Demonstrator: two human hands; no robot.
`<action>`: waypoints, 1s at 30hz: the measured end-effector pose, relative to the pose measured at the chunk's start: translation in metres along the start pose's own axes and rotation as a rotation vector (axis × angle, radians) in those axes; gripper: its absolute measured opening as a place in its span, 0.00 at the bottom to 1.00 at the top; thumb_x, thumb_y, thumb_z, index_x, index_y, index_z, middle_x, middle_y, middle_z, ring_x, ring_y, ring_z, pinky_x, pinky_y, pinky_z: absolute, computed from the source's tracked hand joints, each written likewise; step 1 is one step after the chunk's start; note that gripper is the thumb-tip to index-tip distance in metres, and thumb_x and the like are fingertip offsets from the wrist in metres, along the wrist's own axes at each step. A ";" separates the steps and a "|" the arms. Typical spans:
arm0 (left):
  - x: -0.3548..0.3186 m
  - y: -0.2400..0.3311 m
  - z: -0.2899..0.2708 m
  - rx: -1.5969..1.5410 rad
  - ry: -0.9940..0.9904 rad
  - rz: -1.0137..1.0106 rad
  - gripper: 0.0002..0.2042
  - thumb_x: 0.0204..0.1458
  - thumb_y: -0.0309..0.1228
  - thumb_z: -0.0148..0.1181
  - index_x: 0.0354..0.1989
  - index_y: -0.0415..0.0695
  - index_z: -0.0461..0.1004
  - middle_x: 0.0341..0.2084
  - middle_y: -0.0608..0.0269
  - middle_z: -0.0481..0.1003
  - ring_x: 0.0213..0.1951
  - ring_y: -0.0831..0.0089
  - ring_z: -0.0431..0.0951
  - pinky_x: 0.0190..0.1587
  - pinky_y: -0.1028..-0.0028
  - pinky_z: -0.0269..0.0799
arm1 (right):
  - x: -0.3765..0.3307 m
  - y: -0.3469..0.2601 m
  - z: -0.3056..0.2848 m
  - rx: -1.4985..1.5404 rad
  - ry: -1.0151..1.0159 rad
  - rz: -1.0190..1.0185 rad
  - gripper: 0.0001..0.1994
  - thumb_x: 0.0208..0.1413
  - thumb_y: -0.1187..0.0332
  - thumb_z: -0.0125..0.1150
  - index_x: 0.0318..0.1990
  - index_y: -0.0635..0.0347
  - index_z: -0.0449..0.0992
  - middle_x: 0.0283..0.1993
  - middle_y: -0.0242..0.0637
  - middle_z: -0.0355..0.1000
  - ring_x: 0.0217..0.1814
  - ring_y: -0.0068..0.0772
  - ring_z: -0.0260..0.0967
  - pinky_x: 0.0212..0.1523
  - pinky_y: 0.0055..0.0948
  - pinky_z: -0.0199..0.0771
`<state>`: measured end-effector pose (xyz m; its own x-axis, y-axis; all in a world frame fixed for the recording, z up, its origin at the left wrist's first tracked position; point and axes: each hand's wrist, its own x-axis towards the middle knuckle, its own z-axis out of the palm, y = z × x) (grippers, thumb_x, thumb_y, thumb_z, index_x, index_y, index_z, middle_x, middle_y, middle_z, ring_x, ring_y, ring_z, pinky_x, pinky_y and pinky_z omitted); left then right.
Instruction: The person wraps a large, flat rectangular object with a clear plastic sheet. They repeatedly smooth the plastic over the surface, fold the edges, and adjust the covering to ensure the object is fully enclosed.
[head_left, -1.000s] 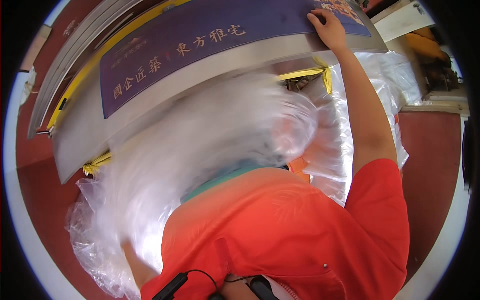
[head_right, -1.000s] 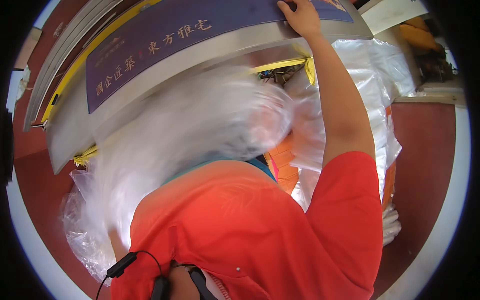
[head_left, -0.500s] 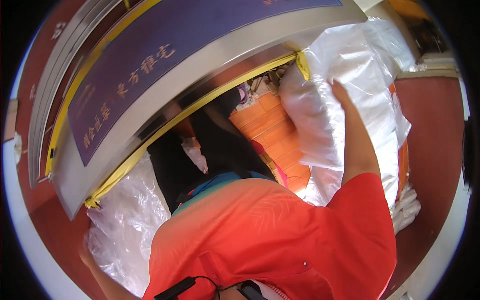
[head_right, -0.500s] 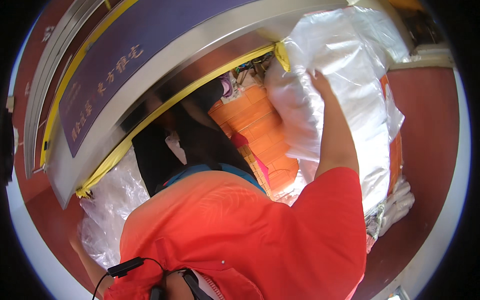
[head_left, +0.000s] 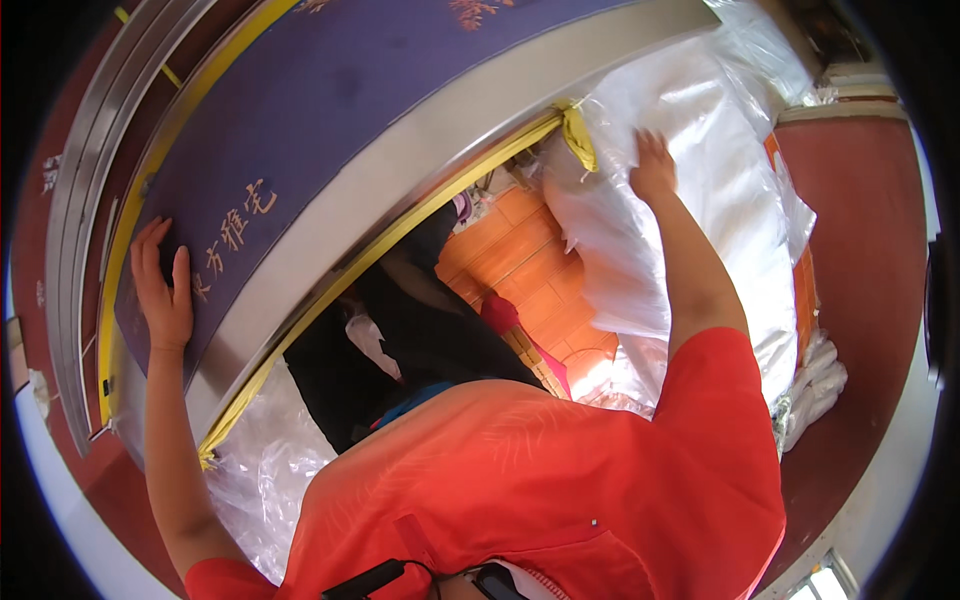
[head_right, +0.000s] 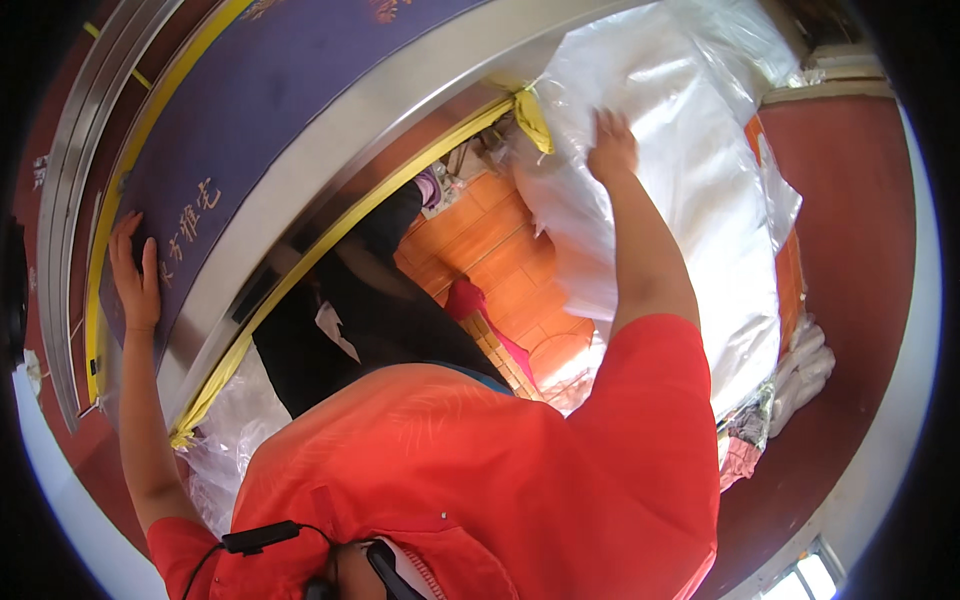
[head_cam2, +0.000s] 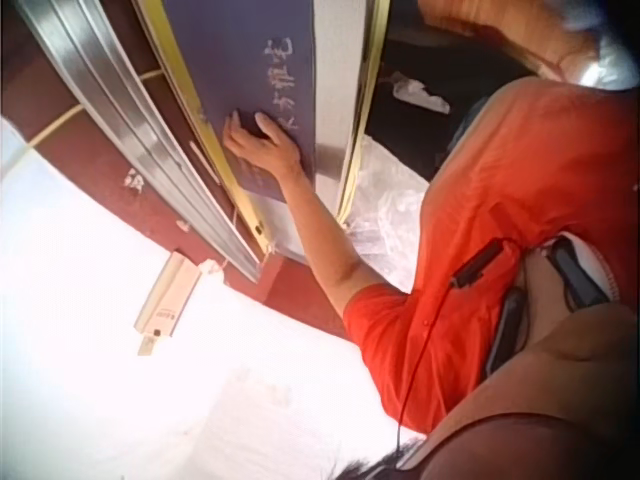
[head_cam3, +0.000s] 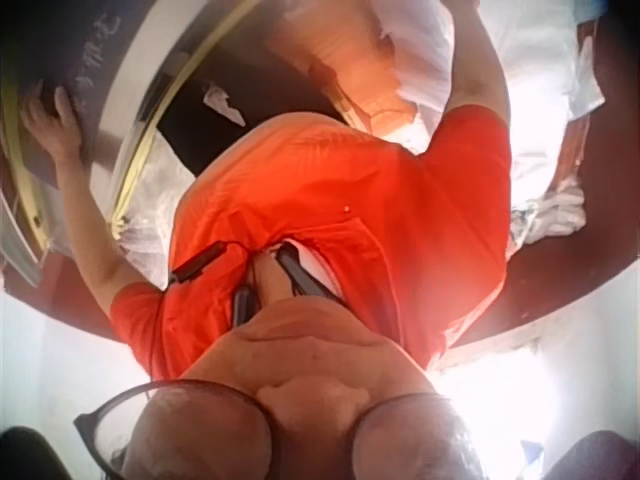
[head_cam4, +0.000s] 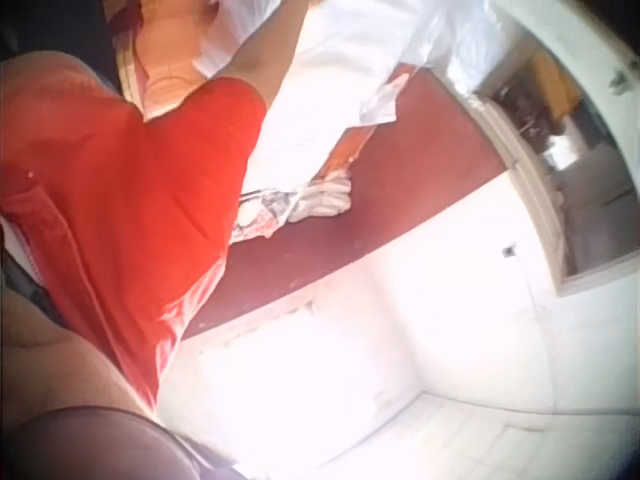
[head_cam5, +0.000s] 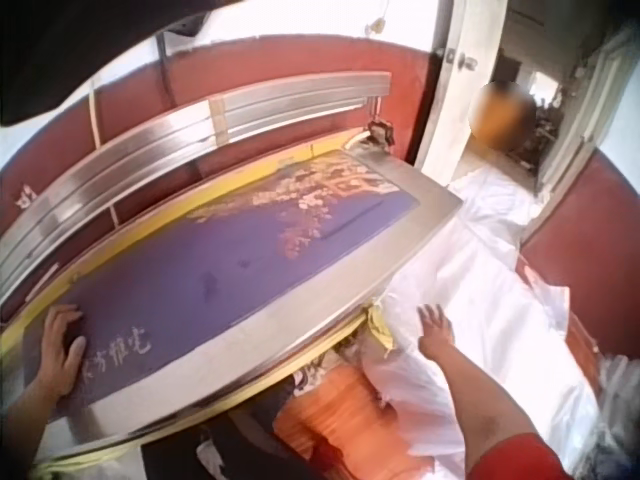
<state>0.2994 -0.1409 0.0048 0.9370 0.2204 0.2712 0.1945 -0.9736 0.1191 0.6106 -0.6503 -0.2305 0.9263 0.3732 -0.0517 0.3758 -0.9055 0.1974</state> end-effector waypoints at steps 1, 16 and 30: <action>0.000 0.002 0.000 0.001 0.009 0.002 0.15 0.48 0.32 0.44 0.44 0.40 0.62 0.45 0.53 0.60 0.48 0.59 0.60 0.50 0.69 0.53 | 0.011 -0.037 -0.047 -0.019 -0.100 -0.122 0.30 0.42 0.71 0.43 0.57 0.51 0.46 0.61 0.32 0.41 0.63 0.38 0.36 0.58 0.39 0.42; -0.008 -0.020 0.011 0.045 0.100 -0.128 0.20 0.43 0.41 0.51 0.39 0.39 0.65 0.40 0.52 0.64 0.43 0.58 0.64 0.46 0.69 0.57 | -0.096 -0.185 -0.142 0.354 -0.588 -0.881 0.09 0.50 0.63 0.42 0.32 0.56 0.66 0.27 0.46 0.66 0.32 0.47 0.65 0.31 0.41 0.62; -0.075 0.146 0.010 -0.594 -1.048 0.513 0.16 0.36 0.39 0.59 0.15 0.38 0.66 0.14 0.52 0.65 0.23 0.55 0.66 0.29 0.64 0.61 | -0.073 -0.070 -0.295 -0.110 -0.311 -0.854 0.15 0.30 0.54 0.61 0.16 0.56 0.69 0.19 0.36 0.64 0.29 0.35 0.63 0.35 0.34 0.59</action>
<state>0.2605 -0.3002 -0.0079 0.6972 -0.5782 -0.4239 -0.1546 -0.6986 0.6986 0.5087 -0.5551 0.0482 0.3060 0.8215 -0.4812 0.9466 -0.3165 0.0617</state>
